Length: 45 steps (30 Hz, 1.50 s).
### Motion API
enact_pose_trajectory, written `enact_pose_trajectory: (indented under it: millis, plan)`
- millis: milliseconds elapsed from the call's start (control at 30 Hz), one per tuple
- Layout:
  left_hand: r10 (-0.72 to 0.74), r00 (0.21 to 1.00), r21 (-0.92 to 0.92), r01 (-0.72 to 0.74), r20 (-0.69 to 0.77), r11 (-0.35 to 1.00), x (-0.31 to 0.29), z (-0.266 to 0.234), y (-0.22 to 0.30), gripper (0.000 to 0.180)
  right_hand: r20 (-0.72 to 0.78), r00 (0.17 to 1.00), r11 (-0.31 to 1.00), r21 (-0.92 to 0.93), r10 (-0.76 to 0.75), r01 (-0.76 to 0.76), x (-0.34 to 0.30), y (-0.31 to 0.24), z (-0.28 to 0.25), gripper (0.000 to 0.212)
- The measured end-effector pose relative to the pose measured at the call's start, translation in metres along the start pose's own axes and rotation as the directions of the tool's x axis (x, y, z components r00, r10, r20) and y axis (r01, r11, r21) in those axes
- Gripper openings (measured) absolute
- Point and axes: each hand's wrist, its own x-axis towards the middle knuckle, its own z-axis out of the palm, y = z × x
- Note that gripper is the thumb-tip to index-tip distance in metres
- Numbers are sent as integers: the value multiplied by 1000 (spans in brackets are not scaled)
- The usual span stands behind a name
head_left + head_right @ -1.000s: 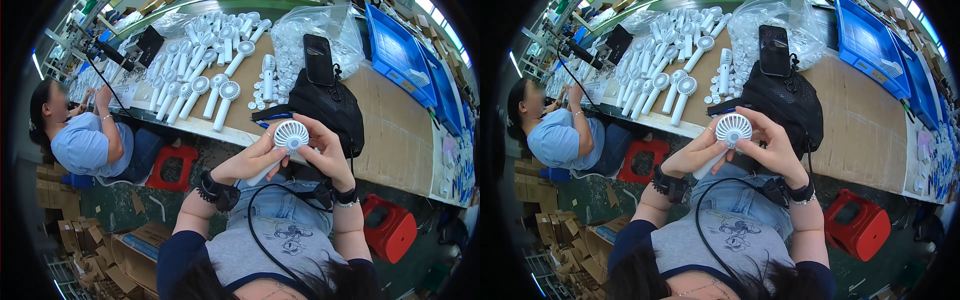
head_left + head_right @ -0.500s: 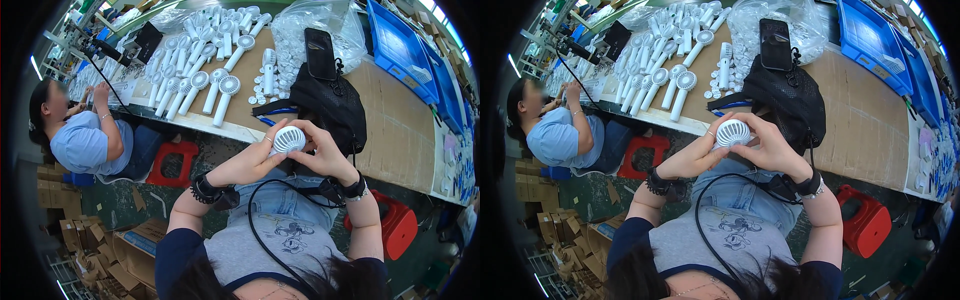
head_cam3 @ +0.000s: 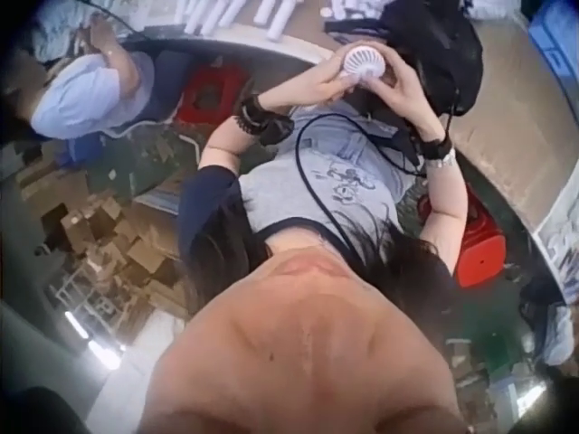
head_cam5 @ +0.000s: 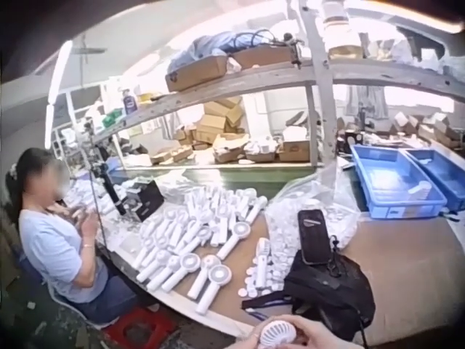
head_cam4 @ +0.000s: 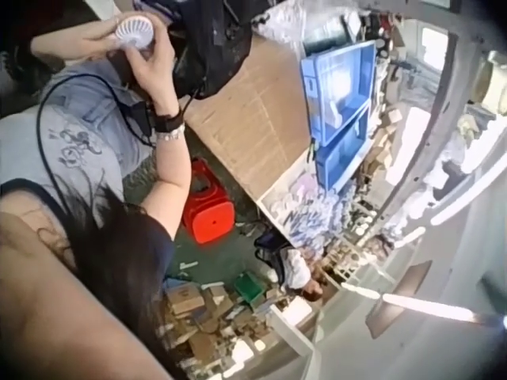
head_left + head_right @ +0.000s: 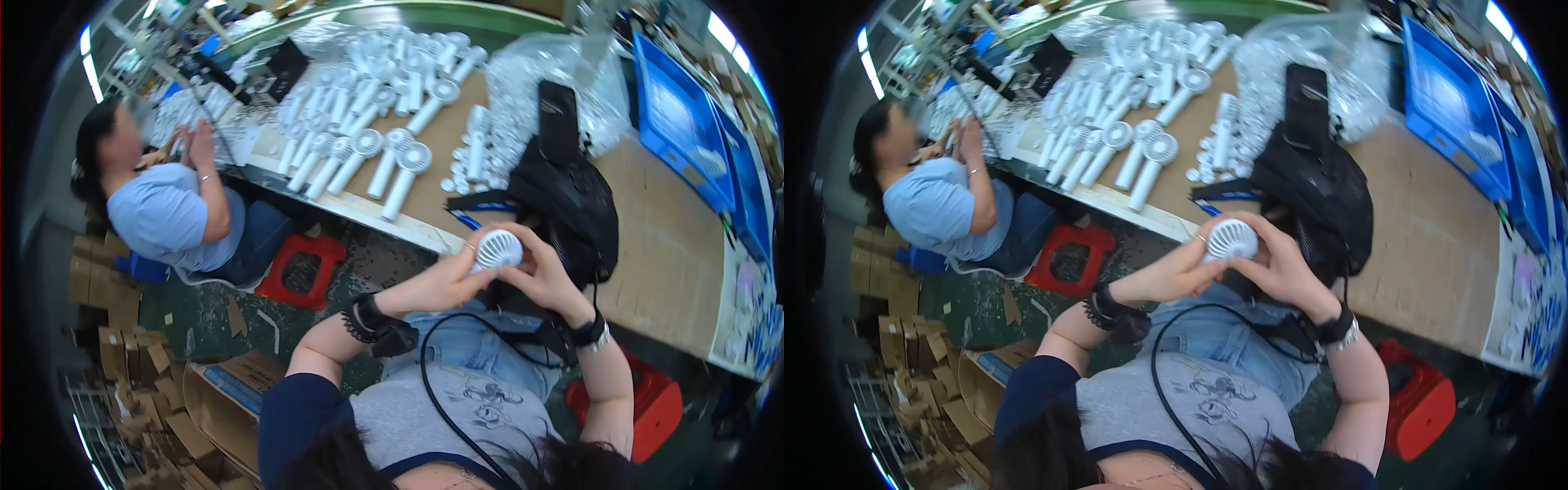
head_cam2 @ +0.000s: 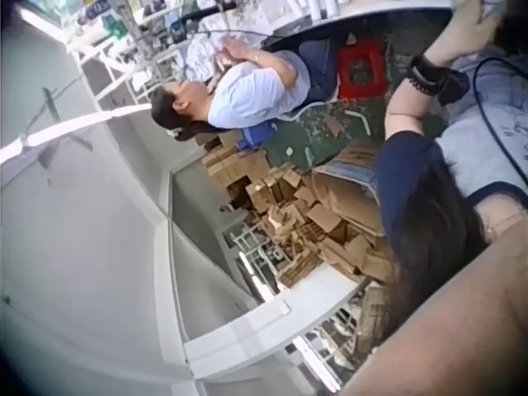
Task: The person picks up a fan and a small white cap, fits the cap onto the center of the fan by hand, and then places the assembled fan into a blue tray.
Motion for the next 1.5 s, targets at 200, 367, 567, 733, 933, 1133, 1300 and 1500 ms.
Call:
enact_pose_trajectory:
  millis: [200, 367, 567, 733, 933, 1133, 1300, 1500]
  plan:
    - [18, 997, -55, -14, 74, 998, -1, 2, 0, 62, -38, 999, 997, 75, 11, -9, -11, -4, 6, 52]
    - [493, 870, 414, -458, 28, 786, 5, -4, -23, 57, -16, 999, 998, -55, 30, -31, -9, -6, 10, 52]
    - [151, 985, 489, -170, 79, 856, -7, -5, 5, 55, -4, 1000, 978, -209, -5, 5, -14, -3, 10, 49]
    - [120, 987, 539, -158, 106, 828, -12, -7, 14, 56, -14, 999, 969, -245, -43, 38, -17, -5, 17, 46]
    - [117, 987, 507, -158, 112, 847, -20, -14, 13, 54, -25, 995, 972, -219, -92, 84, -14, 9, 24, 51]
    - [401, 872, 293, -320, -281, 901, -15, -31, -6, 44, -59, 998, 991, -135, -20, 12, -2, 2, 30, 60]
    - [225, 486, 183, -133, -844, 974, -30, -178, -16, 37, -137, 990, 986, -167, -35, 12, -18, -3, 19, 61]
    - [157, 282, 183, 67, -946, 981, -67, -375, -69, 47, -224, 974, 988, -140, 36, -69, -39, 6, 3, 58]
